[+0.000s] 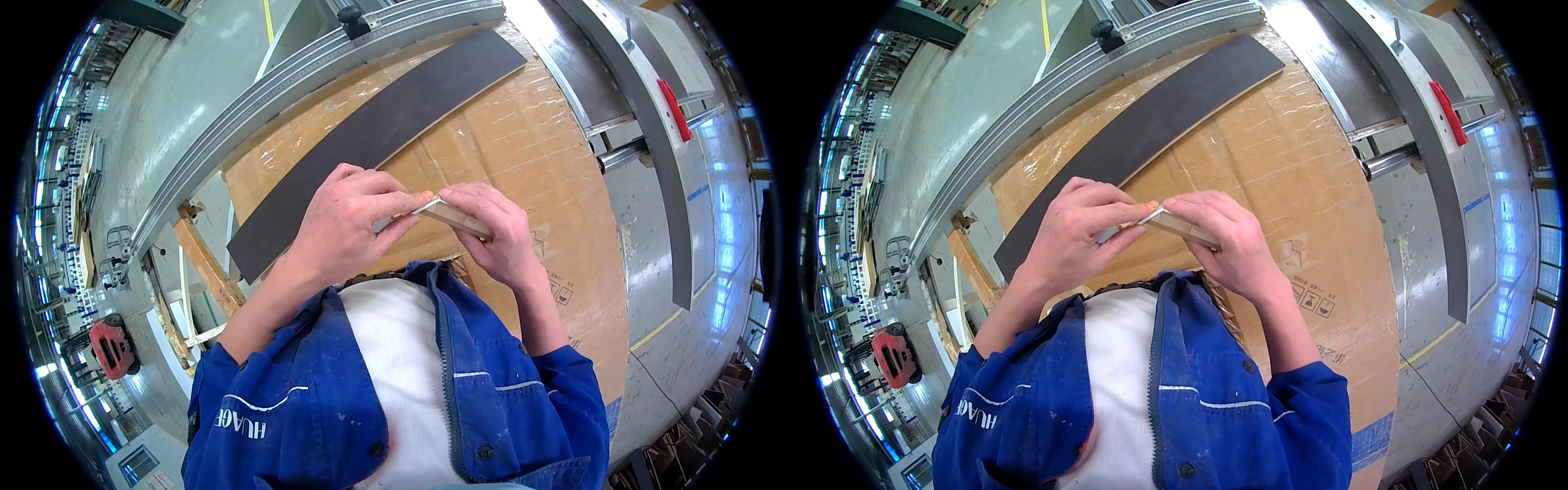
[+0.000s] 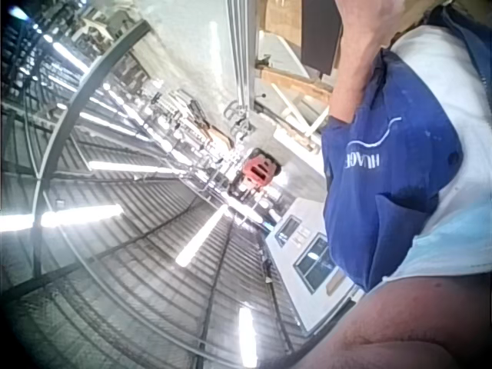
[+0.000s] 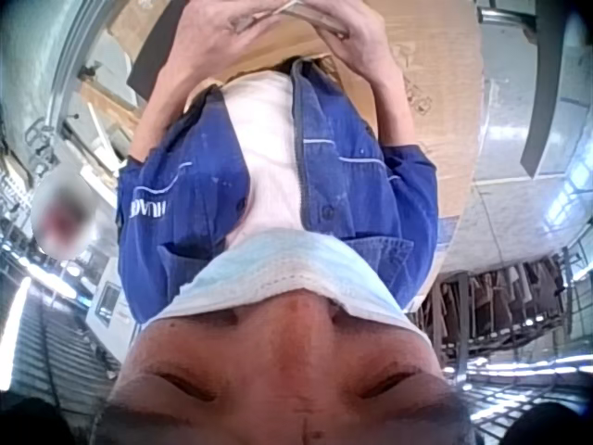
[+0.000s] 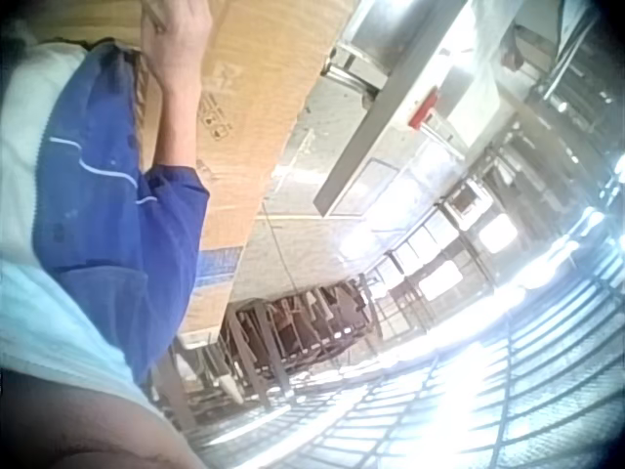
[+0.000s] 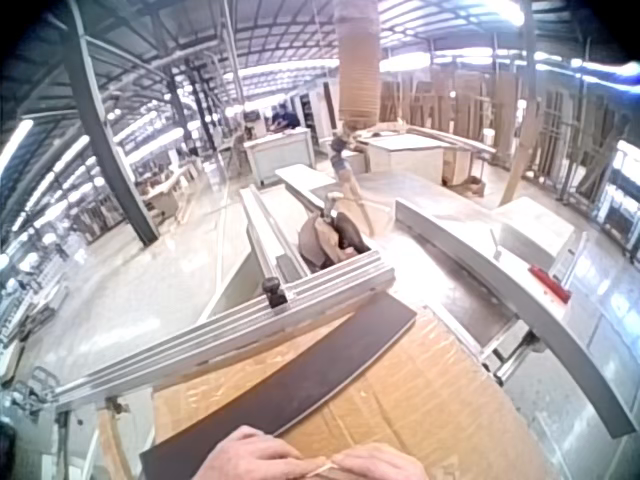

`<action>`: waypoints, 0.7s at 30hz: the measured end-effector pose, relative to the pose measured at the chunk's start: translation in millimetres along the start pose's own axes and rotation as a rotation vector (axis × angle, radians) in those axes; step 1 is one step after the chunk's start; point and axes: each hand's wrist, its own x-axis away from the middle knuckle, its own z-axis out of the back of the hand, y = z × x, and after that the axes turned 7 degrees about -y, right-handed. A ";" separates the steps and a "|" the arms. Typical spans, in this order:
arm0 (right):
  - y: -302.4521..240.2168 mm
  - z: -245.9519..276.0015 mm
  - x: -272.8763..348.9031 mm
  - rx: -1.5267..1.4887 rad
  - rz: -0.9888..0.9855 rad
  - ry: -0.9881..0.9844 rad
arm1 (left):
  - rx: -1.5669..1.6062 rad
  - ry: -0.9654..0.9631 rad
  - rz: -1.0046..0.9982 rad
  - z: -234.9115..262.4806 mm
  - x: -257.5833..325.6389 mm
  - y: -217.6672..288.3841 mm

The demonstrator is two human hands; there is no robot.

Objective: The person handles small wooden pieces and a dark rectangular panel on a workbench. They peel a protective film from a small wooden block, place it on the panel, then flip the panel to reveal a white surface. The person picks up two thin wooden strips, aligns them, and places them on the panel before moving the panel aside.

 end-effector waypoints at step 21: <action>-0.3 -1.5 1.0 -0.036 -0.016 0.043 | -0.026 0.042 -0.037 -1.3 -1.7 2.5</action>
